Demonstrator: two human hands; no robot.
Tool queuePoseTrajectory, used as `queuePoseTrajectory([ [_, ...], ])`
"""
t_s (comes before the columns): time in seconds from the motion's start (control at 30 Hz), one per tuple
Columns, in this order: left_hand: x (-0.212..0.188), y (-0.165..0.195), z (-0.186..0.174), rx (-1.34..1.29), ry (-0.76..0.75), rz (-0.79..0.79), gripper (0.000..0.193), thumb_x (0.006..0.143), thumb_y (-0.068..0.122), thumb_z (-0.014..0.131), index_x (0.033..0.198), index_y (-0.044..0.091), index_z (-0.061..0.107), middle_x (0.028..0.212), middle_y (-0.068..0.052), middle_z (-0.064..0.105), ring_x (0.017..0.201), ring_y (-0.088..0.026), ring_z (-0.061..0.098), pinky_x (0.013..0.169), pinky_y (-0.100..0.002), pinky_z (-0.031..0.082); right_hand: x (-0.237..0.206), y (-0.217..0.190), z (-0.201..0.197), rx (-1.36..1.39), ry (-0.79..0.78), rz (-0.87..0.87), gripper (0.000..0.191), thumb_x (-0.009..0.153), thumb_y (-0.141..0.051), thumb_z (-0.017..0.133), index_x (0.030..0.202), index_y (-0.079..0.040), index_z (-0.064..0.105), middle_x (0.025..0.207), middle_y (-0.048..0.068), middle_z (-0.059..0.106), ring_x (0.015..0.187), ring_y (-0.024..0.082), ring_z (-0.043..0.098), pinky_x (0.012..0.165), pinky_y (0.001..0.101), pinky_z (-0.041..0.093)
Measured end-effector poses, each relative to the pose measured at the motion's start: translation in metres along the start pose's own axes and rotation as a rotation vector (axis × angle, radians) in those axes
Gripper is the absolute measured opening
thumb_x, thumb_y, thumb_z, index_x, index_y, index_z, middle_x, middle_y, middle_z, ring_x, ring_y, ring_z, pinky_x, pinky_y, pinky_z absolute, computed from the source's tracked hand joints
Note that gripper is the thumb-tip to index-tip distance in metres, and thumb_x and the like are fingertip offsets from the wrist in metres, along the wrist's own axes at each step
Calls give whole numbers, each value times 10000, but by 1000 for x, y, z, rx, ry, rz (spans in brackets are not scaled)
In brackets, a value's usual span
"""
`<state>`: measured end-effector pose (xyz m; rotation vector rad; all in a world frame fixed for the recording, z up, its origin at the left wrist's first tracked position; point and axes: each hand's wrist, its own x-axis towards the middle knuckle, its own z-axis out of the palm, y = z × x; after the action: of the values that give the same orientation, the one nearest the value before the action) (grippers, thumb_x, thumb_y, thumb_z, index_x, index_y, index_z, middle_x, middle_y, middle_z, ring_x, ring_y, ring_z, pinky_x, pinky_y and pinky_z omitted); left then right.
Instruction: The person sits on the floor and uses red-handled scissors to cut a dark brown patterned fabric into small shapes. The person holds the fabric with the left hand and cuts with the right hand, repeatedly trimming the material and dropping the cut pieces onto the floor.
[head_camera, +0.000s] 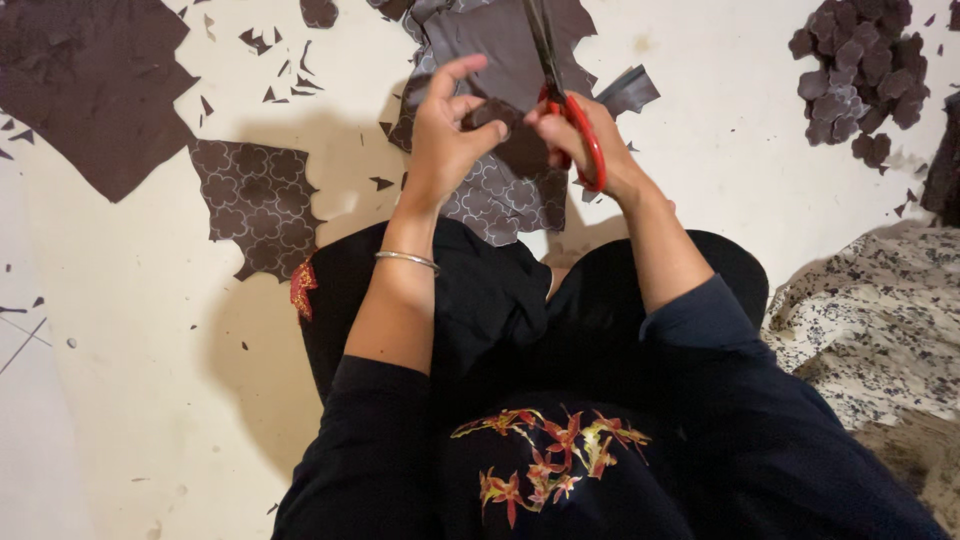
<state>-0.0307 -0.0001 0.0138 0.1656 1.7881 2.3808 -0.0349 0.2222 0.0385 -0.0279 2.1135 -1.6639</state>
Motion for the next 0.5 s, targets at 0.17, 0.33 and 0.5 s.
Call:
queuePoseTrajectory([
  [0.17, 1, -9, 4, -36, -53, -70, 420, 862, -89, 740, 1244, -21, 576, 965, -91, 742, 840, -99, 677, 738, -225, 545, 1, 5, 17, 54, 83, 40, 279, 900, -252, 771, 1024, -41, 638, 733, -23, 588, 574, 72, 559, 509, 236, 427],
  [0.33, 2, -19, 4, -125, -50, -70, 229, 908, -37, 753, 1110, -16, 649, 980, -86, 742, 875, -104, 692, 801, -243, 578, 1, 11, 21, 131, 113, -19, 211, 921, -210, 727, 986, -50, 605, 731, -9, 592, 575, 82, 575, 516, 240, 445],
  [0.5, -1, -26, 14, -385, 38, -209, 136, 1001, 65, 676, 1131, 24, 680, 1001, -51, 714, 895, -124, 683, 808, -273, 599, 0, 15, 24, 119, 82, -49, 240, 964, -262, 708, 987, -42, 614, 742, 3, 597, 618, 94, 590, 564, 240, 470],
])
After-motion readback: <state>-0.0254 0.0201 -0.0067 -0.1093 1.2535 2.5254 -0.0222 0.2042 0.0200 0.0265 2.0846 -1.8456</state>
